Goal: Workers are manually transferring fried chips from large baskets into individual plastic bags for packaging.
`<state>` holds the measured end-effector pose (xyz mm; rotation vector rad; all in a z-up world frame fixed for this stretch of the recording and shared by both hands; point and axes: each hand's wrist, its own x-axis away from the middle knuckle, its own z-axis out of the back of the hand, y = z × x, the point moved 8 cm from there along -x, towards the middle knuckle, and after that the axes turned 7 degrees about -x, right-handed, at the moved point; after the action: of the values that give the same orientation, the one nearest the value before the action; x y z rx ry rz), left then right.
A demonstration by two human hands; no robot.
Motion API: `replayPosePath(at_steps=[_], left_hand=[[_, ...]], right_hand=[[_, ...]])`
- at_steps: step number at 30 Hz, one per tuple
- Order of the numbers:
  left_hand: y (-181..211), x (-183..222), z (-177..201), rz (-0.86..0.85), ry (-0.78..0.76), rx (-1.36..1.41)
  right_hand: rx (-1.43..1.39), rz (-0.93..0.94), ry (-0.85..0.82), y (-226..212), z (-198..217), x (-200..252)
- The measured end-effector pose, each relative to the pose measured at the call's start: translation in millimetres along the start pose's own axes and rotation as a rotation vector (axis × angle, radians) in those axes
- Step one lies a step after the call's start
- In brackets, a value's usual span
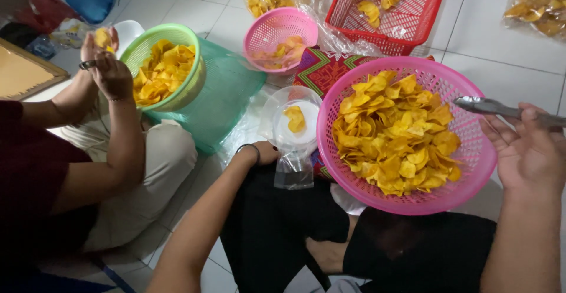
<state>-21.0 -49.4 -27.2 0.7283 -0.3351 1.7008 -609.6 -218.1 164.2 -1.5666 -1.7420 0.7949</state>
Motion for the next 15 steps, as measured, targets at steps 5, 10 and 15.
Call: replayPosePath(at_steps=[5, 10, 15], left_hand=[[-15, -10, -5, 0.014, -0.004, 0.130], [-23, -30, -15, -0.050, 0.043, 0.104], [-22, -31, -14, -0.022, 0.024, 0.049]], right_hand=[[0.056, 0.061, 0.019, -8, -12, 11], [0.052, 0.081, 0.012, -16, -18, 22], [0.086, 0.087, 0.033, -15, -12, 17]])
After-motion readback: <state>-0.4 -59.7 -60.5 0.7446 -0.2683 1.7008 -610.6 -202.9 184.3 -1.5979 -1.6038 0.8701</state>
